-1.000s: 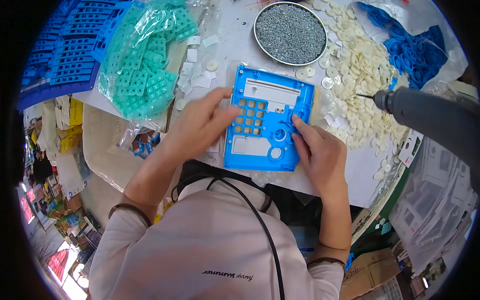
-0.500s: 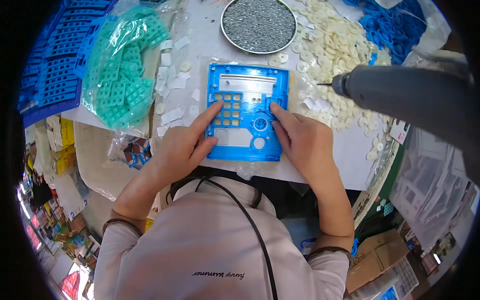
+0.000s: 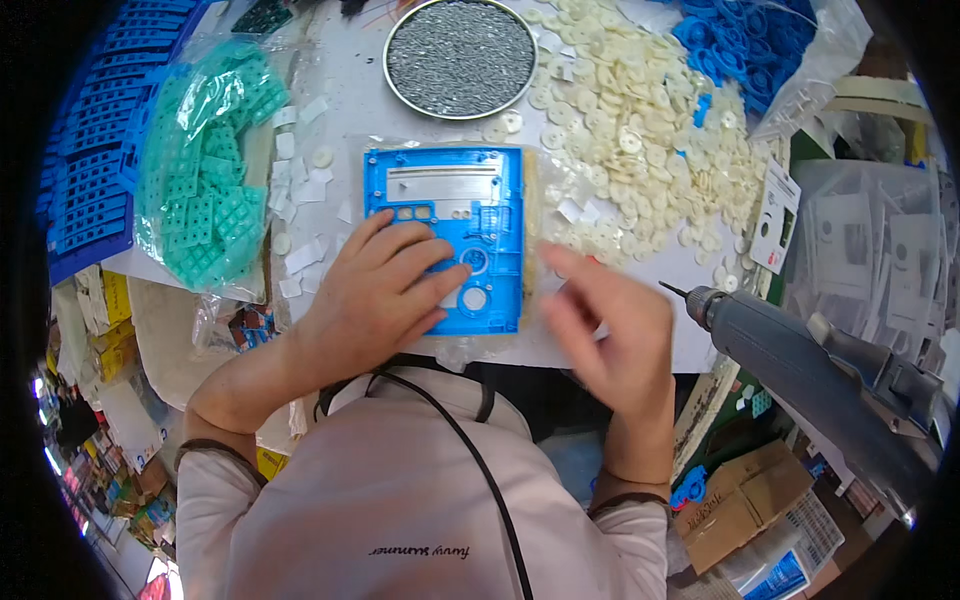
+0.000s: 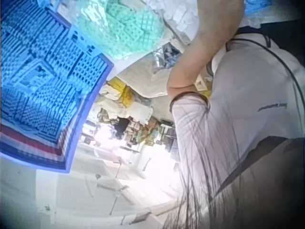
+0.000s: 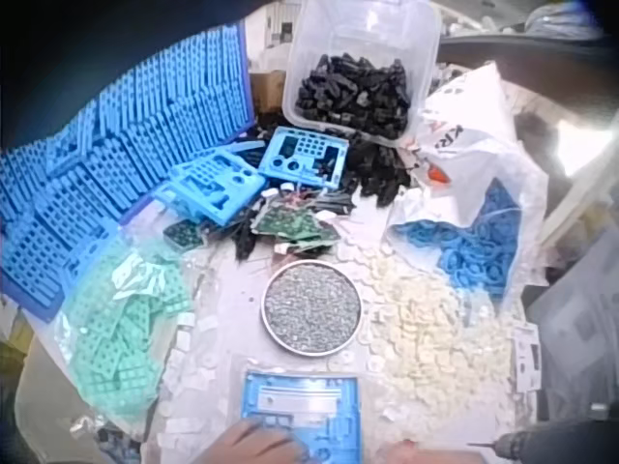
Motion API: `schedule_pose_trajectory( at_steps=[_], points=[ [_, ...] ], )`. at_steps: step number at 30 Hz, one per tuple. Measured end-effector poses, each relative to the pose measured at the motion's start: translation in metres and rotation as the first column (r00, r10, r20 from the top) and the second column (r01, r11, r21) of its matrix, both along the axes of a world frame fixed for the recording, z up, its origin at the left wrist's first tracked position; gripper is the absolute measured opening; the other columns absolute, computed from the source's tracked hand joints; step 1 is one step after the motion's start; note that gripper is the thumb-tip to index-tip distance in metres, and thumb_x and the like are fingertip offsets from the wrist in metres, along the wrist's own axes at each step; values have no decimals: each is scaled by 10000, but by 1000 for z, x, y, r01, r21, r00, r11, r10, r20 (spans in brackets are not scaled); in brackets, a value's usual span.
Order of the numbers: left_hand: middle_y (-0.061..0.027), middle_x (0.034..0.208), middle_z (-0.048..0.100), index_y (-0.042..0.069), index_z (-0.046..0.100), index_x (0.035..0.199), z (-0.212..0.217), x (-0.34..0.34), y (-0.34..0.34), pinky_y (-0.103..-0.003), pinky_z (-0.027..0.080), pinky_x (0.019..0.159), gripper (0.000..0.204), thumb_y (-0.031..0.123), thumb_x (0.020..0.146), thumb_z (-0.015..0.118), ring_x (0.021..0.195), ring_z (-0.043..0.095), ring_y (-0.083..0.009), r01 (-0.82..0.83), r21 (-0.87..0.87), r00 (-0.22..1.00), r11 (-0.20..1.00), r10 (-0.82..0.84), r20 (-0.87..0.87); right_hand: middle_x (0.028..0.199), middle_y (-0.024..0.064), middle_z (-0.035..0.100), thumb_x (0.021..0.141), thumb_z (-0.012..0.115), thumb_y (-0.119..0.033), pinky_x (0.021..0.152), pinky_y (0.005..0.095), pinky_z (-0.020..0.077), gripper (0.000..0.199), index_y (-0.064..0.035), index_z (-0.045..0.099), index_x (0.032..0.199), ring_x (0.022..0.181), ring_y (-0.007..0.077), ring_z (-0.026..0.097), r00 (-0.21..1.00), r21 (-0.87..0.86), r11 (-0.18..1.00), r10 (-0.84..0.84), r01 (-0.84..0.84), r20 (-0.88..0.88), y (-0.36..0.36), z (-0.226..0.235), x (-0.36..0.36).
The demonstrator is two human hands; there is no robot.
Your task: Assembling small electronic components and plastic parts using an electric screwdriver at a factory workbench.
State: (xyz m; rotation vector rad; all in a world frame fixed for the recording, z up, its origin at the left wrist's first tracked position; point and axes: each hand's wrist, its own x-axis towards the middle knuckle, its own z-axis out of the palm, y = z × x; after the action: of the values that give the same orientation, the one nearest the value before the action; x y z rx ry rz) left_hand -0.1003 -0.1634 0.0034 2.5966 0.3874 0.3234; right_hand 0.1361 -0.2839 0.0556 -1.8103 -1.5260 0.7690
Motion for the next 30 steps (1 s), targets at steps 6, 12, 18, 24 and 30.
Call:
schedule_pose_trajectory(
  at_steps=[6, 12, 18, 24, 30],
  points=[
    [-87, 1210, 596, 136, 677, 1226, -4, 2, 10, -540, 381, 1082, 468, 188, 774, 787, 1199, 529, -330, 47, -102, 998, 994, -42, 54, 984, 113, 671, 881, 694, 11, 703, 367, 535, 260, -43, 713, 1134, 791, 272, 669, 862, 234, 945, -309, 230, 402, 24, -70, 33],
    [-85, 1212, 600, 136, 676, 1229, -2, 1, 6, -543, 377, 1095, 462, 178, 782, 783, 1205, 535, -331, 18, -91, 1000, 996, -16, 23, 1001, 102, 686, 879, 704, -62, 775, 414, 538, 223, -87, 728, 1099, 935, 326, 670, 904, 144, 963, -265, 229, 335, 69, -72, 46],
    [-88, 1209, 605, 132, 676, 1232, 1, 3, 4, -551, 378, 1108, 459, 164, 786, 779, 1215, 539, -331, -1, -86, 1000, 996, 3, 24, 972, 100, 681, 838, 761, -120, 770, 399, 531, 254, -88, 710, 1085, 871, 327, 661, 798, 62, 996, -82, 56, 597, 99, -71, 42],
    [-124, 1186, 612, 93, 693, 1168, 5, 4, 3, -501, 479, 977, 399, 87, 776, 773, 1106, 597, -339, -70, -123, 975, 990, 94, 201, 920, 103, 666, 798, 764, -71, 717, 426, 534, 194, -69, 664, 964, 883, 326, 661, 858, 295, 955, -138, -16, 495, 95, -76, 47],
    [-69, 832, 639, 27, 678, 1058, 30, 0, -11, -278, 461, 614, 104, 39, 962, 640, 684, 593, -163, -148, -811, 938, 567, 340, 66, 894, 60, 668, 746, 823, -7, 618, 344, 503, 291, -56, 678, 994, 741, 243, 635, 997, 189, 980, -76, 68, 35, 26, -42, -14]
  ],
)
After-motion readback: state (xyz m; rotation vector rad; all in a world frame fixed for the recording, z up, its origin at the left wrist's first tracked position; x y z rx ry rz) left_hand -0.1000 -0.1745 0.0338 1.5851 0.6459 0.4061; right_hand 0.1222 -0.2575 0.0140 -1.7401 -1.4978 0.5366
